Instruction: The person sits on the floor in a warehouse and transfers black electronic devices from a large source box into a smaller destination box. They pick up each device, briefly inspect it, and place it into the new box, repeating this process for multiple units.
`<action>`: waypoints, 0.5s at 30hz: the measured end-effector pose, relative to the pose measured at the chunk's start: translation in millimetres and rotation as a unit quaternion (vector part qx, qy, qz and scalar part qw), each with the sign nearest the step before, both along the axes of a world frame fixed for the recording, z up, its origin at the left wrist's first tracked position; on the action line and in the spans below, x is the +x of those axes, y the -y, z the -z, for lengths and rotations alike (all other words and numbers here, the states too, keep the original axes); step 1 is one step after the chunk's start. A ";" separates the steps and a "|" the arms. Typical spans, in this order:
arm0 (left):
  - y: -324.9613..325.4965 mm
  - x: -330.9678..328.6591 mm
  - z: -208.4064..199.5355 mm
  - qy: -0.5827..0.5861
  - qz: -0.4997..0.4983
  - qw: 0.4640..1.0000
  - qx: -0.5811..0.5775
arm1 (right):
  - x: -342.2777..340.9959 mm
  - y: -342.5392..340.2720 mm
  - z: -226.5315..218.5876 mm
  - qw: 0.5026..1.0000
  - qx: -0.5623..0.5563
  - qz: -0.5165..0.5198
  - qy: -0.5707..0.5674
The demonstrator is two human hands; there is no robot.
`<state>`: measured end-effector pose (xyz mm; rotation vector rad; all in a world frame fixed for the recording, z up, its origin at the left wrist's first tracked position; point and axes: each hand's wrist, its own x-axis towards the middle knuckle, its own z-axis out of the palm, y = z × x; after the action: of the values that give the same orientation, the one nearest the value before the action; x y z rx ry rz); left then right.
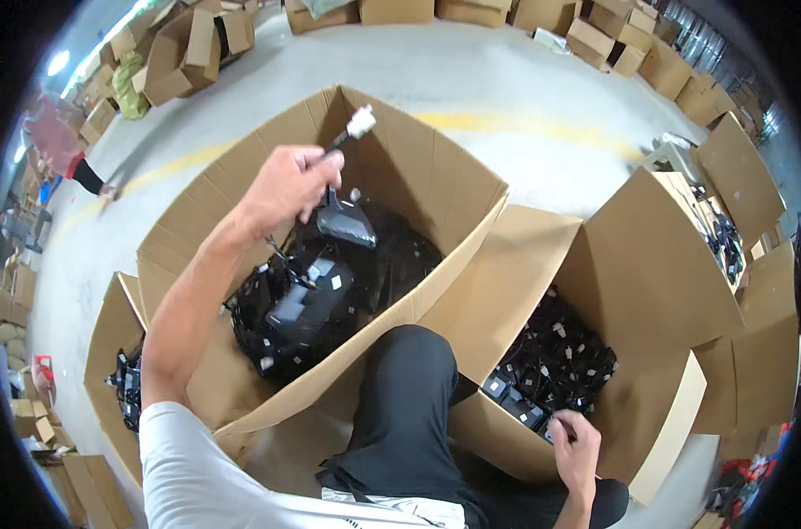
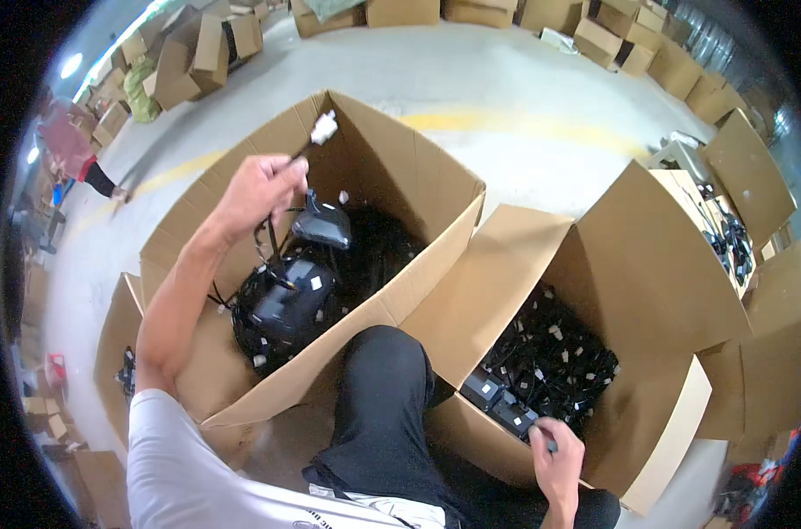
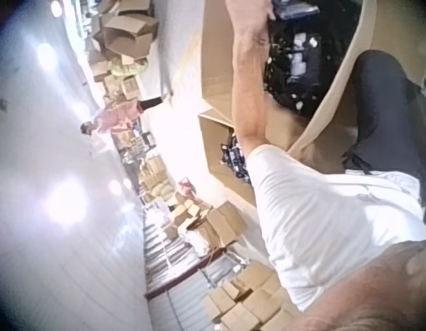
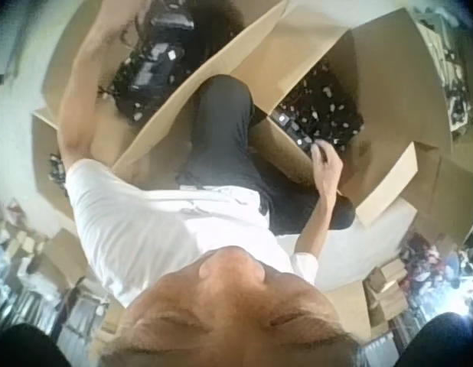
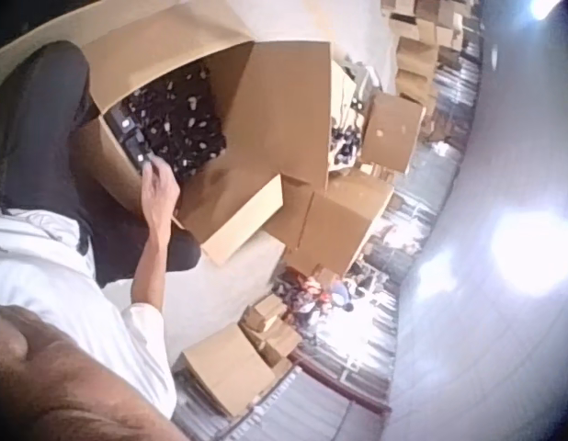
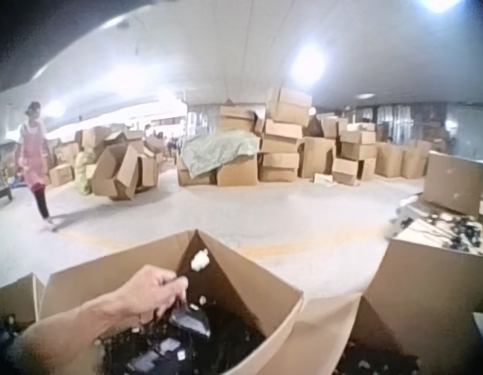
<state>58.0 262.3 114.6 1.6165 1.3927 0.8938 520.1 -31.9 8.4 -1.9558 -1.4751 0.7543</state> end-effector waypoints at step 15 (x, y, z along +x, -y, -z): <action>159.8 248.3 -178.2 0.048 0.317 0.915 0.243 | -131.8 -133.9 -196.6 0.923 0.290 -0.164 -0.192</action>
<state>306.3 102.5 292.8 2.1776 0.5085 0.9350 388.3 102.1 204.9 -1.0652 -1.5637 0.6850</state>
